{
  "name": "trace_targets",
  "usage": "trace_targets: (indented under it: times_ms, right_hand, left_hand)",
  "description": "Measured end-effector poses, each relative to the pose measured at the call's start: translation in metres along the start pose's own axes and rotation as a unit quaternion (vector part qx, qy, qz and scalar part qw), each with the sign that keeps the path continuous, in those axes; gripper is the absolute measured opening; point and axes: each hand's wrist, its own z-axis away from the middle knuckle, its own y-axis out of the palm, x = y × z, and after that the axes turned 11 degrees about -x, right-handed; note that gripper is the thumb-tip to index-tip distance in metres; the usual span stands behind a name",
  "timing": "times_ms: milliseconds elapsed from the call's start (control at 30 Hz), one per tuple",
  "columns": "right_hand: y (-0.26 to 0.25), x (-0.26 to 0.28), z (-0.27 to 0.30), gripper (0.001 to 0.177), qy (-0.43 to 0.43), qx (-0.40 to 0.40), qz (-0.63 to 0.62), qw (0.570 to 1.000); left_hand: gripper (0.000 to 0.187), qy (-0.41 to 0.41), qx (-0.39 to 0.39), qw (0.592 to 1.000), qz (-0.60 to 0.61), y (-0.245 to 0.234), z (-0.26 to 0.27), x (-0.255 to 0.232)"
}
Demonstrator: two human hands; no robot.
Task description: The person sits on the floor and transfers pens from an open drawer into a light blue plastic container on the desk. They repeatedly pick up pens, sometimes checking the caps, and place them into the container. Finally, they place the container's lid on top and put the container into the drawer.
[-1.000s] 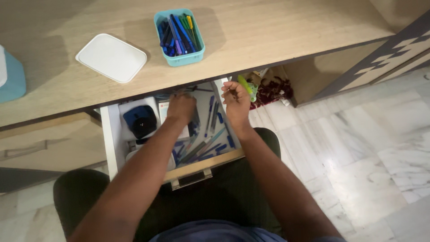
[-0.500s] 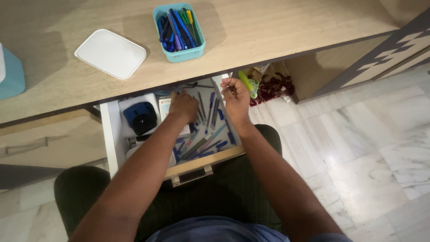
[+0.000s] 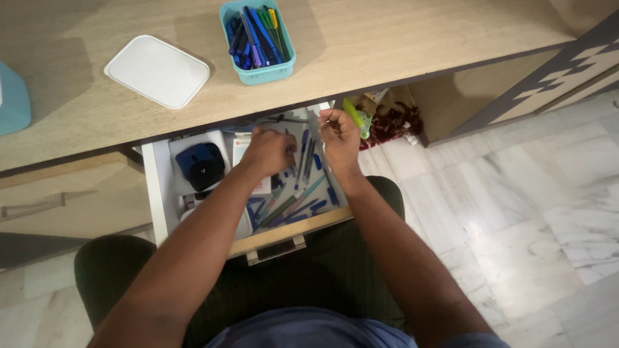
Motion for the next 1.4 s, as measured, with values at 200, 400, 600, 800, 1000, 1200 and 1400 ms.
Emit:
trace_targets:
  times_ms: [200, 400, 600, 800, 1000, 1200, 1400]
  right_hand:
    - [-0.004, -0.007, -0.002, 0.025, 0.03, -0.021, -0.078, 0.996]
    - [-0.014, -0.011, -0.011, 0.018, 0.118, -0.056, -0.197, 0.972]
    - [-0.017, -0.013, -0.012, 0.018, 0.12, -0.037, -0.209, 0.97]
    - [-0.015, -0.012, -0.009, 0.016, 0.1, -0.024, -0.186, 0.977]
    - [-0.014, -0.009, -0.008, 0.017, 0.102, -0.021, -0.161, 0.981]
    - [-0.013, -0.013, -0.011, 0.016, 0.108, -0.05, -0.167, 0.979]
    - [-0.016, -0.009, -0.011, 0.015, 0.128, -0.037, -0.207, 0.969]
  left_hand:
    - [0.018, -0.012, 0.08, 0.995, 0.064, 0.015, 0.005, -0.023]
    - [0.042, 0.091, 0.088, 0.991, 0.048, 0.057, 0.003, -0.029]
    - [0.03, -0.024, 0.201, 0.976, 0.084, 0.064, 0.001, -0.047]
    - [0.028, 0.249, 0.081, 0.962, -0.078, 0.096, 0.002, -0.032]
    - [0.035, 0.28, 0.108, 0.948, -0.106, 0.099, -0.001, -0.026]
    - [0.02, -0.029, 0.192, 0.98, 0.039, 0.052, -0.012, -0.033]
    - [0.02, -0.011, -0.043, 0.955, 0.293, 0.032, -0.001, 0.018]
